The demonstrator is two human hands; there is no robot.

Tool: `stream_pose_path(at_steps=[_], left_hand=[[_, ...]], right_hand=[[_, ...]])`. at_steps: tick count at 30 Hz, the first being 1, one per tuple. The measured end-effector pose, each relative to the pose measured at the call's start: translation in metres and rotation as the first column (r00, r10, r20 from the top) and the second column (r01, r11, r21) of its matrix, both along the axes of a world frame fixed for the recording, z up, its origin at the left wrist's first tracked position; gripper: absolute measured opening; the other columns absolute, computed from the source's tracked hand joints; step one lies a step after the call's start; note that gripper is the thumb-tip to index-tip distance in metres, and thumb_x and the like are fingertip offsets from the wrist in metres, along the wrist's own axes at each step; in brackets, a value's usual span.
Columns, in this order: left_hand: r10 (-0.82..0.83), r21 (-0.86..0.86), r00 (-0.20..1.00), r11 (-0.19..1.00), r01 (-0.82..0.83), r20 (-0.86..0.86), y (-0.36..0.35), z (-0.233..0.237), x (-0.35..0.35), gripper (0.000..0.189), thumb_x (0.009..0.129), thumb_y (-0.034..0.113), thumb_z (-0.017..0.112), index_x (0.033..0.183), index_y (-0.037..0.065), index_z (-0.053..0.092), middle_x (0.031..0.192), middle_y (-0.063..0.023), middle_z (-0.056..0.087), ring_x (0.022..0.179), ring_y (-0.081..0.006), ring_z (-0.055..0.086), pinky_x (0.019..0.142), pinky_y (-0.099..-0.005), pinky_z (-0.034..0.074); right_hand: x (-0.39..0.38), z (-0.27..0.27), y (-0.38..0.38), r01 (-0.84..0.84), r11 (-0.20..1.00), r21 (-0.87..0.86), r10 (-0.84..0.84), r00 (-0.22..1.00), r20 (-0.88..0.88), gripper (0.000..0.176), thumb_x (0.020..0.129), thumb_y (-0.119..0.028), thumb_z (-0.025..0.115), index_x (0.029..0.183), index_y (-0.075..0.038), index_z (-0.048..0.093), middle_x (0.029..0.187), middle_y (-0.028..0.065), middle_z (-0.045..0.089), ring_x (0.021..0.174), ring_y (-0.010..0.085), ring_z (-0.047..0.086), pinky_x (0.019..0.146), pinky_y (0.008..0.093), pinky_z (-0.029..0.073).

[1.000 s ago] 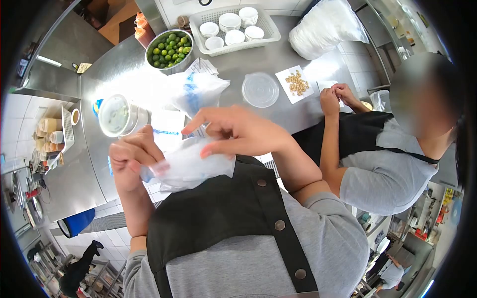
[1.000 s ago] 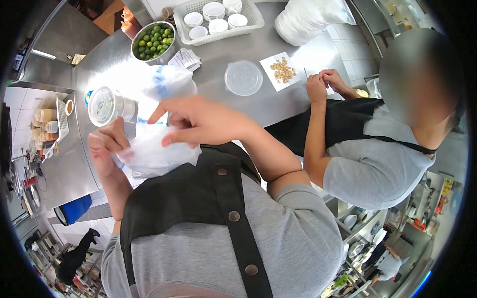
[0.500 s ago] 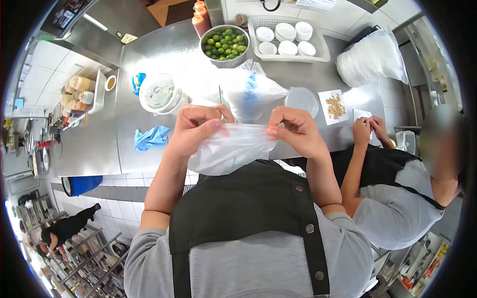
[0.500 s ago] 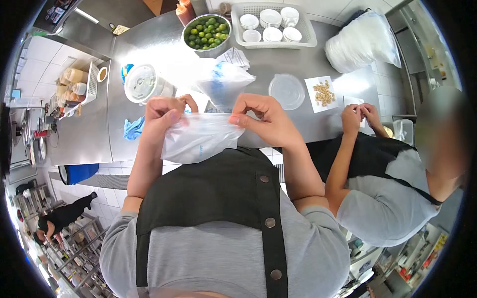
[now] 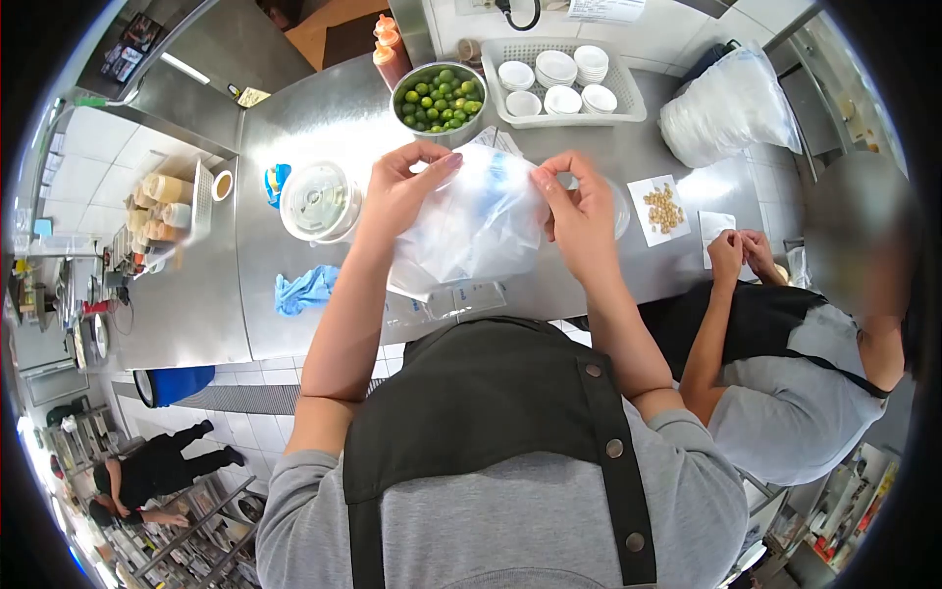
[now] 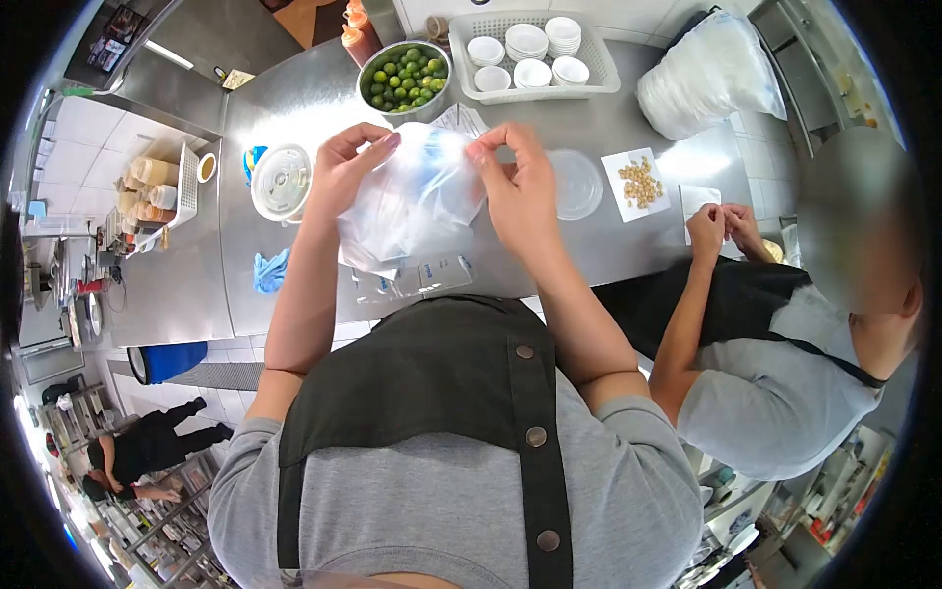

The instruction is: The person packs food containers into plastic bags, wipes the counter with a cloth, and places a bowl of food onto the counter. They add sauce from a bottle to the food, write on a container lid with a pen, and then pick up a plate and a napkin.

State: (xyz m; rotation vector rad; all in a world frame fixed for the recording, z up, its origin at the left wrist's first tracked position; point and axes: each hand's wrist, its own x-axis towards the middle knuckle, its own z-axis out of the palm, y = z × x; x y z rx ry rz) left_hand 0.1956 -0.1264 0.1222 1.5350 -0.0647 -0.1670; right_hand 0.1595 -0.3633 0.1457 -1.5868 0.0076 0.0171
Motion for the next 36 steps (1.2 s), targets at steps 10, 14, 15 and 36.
stream_pose_path(at_steps=[10,14,15,36], left_hand=[[-0.226,-0.405,0.891,0.913,0.052,-0.395,0.000,-0.035,0.009,0.026,0.098,0.017,0.059,0.118,0.001,0.065,0.104,-0.0054,0.071,0.093,-0.0115,0.067,0.082,-0.0299,0.057],[0.075,0.033,0.966,0.997,-0.069,-0.248,-0.020,-0.150,-0.005,0.030,0.096,0.016,0.054,0.120,-0.001,0.064,0.106,-0.0101,0.069,0.097,-0.0184,0.065,0.083,-0.0340,0.054],[0.138,0.143,0.977,0.983,-0.115,-0.161,-0.027,-0.150,-0.015,0.030,0.095,0.014,0.054,0.118,-0.002,0.064,0.104,-0.0097,0.069,0.095,-0.0192,0.065,0.081,-0.0341,0.053],[0.136,0.033,0.884,0.985,-0.168,0.448,-0.040,-0.113,-0.047,0.099,0.087,0.073,0.058,0.138,-0.009,0.037,0.117,-0.0115,0.052,0.076,-0.0141,0.050,0.056,-0.0260,0.044]], right_hand=[[0.045,-0.112,-0.005,-0.173,0.959,0.223,0.200,0.974,-0.108,0.007,0.093,-0.009,0.060,0.092,-0.003,0.062,0.077,0.0063,0.062,0.063,0.0183,0.058,0.058,0.0327,0.048],[0.036,-0.190,0.015,0.124,0.966,-0.229,-0.052,0.954,0.296,0.003,0.092,-0.001,0.055,0.094,0.000,0.056,0.082,0.0162,0.062,0.077,0.0349,0.061,0.070,0.0414,0.048],[0.034,-0.203,0.017,0.148,0.963,-0.225,-0.069,0.943,0.325,0.003,0.092,0.000,0.053,0.095,0.000,0.055,0.084,0.0183,0.062,0.080,0.0373,0.061,0.071,0.0425,0.048],[-0.007,-0.135,0.025,-0.012,1.000,-0.029,0.024,0.886,0.464,0.075,0.090,-0.041,0.071,0.143,0.000,0.039,0.133,0.0201,0.052,0.121,0.0346,0.051,0.102,0.0451,0.040]])
